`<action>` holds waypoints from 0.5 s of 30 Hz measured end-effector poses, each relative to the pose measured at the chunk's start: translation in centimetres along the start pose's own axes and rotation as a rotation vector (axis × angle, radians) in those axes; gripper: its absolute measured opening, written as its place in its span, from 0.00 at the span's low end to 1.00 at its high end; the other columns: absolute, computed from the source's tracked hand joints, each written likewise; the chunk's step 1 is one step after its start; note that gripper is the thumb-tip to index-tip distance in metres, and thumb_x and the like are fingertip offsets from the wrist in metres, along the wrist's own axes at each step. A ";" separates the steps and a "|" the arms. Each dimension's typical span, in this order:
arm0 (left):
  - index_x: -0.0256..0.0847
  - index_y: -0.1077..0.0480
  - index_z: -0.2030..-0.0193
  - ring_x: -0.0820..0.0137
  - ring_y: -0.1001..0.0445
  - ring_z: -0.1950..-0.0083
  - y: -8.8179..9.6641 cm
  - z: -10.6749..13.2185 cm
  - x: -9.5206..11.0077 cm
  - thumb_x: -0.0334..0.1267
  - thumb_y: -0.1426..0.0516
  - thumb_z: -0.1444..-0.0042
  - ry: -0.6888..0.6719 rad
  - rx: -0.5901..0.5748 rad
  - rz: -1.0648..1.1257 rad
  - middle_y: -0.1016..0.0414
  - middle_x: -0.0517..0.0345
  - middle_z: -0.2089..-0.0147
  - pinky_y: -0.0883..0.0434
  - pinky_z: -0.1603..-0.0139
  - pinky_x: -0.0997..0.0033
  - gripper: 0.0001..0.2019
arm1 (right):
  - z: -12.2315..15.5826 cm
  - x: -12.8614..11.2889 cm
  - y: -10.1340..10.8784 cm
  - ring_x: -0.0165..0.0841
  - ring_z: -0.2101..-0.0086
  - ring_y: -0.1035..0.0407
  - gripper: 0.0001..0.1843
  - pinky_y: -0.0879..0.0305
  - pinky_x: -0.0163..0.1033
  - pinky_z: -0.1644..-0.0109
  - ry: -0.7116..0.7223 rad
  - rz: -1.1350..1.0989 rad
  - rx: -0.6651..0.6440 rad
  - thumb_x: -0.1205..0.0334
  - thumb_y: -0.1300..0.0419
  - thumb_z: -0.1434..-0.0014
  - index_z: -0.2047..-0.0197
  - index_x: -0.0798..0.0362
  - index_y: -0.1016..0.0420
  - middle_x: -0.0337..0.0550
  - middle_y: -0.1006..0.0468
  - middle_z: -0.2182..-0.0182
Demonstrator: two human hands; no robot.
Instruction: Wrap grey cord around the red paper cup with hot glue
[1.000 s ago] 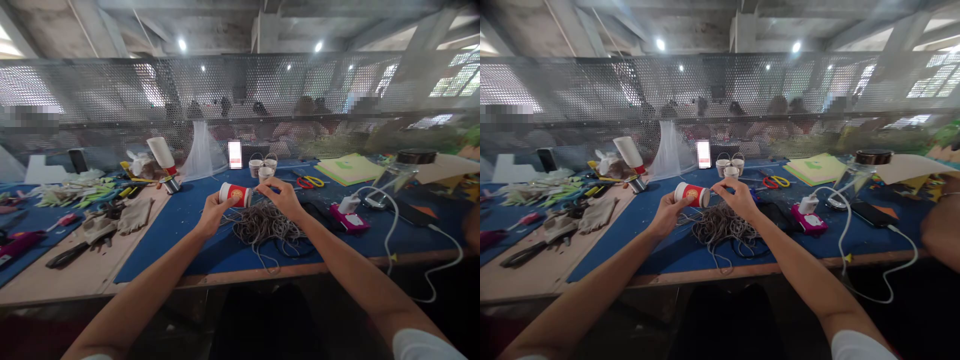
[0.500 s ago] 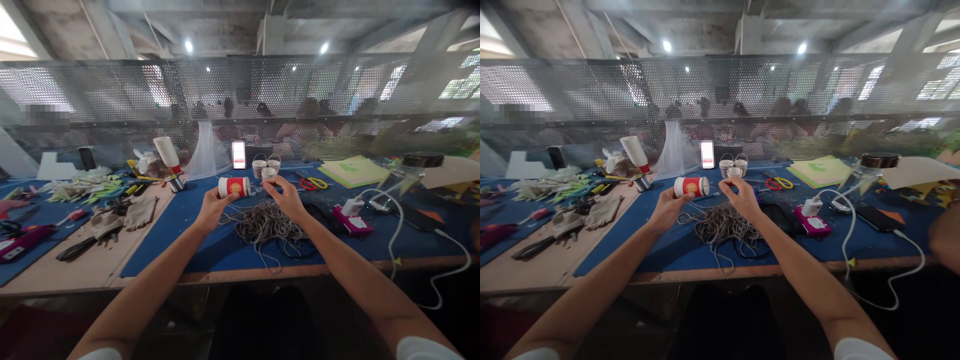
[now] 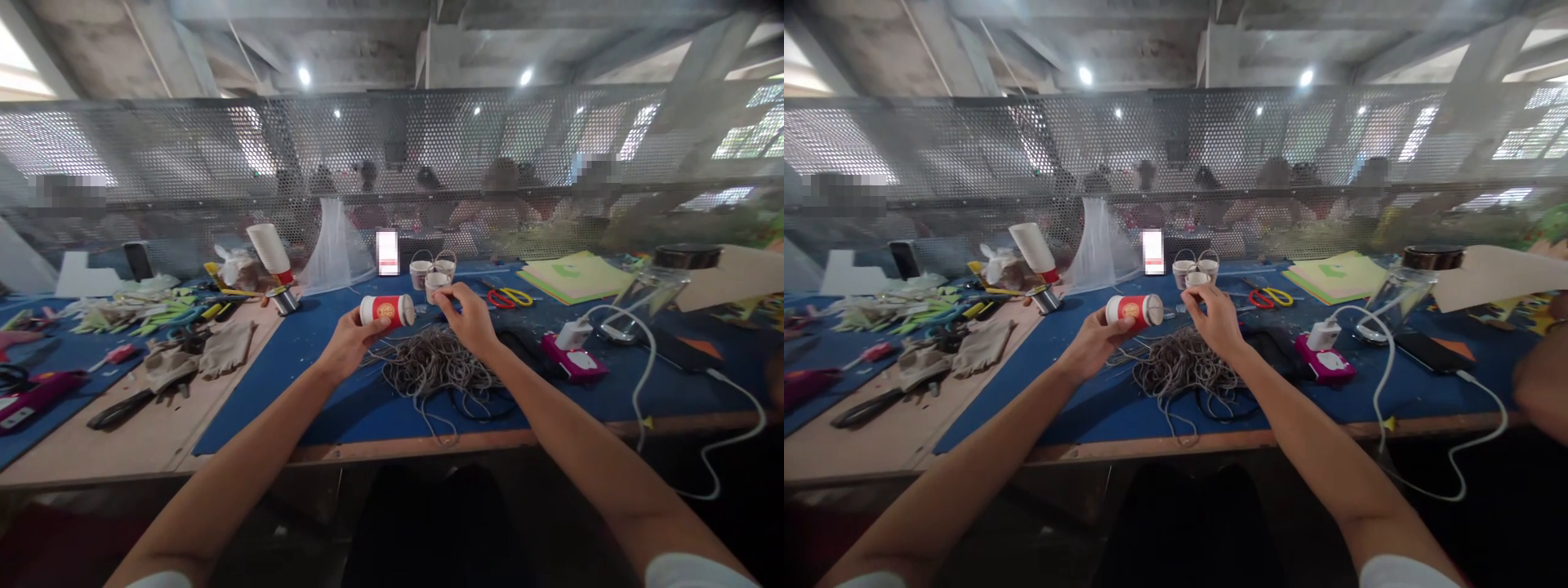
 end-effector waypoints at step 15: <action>0.30 0.22 0.58 0.65 0.23 0.58 -0.3 0.1 0.1 0.41 0.31 0.51 -0.004 0.002 0.049 0.19 0.47 0.58 0.23 0.52 0.62 0.18 | 2.3 11.5 1.5 0.49 0.52 0.26 0.18 0.34 0.48 0.51 -0.417 0.741 -0.550 0.48 0.40 0.38 0.55 0.54 0.25 0.58 0.23 0.51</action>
Point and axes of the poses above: each hand's wrist, its own z-axis away from the middle knuckle, its own y-axis out of the back of the hand, x = y × z, the point moved 10 cm from there along -z, towards the middle knuckle
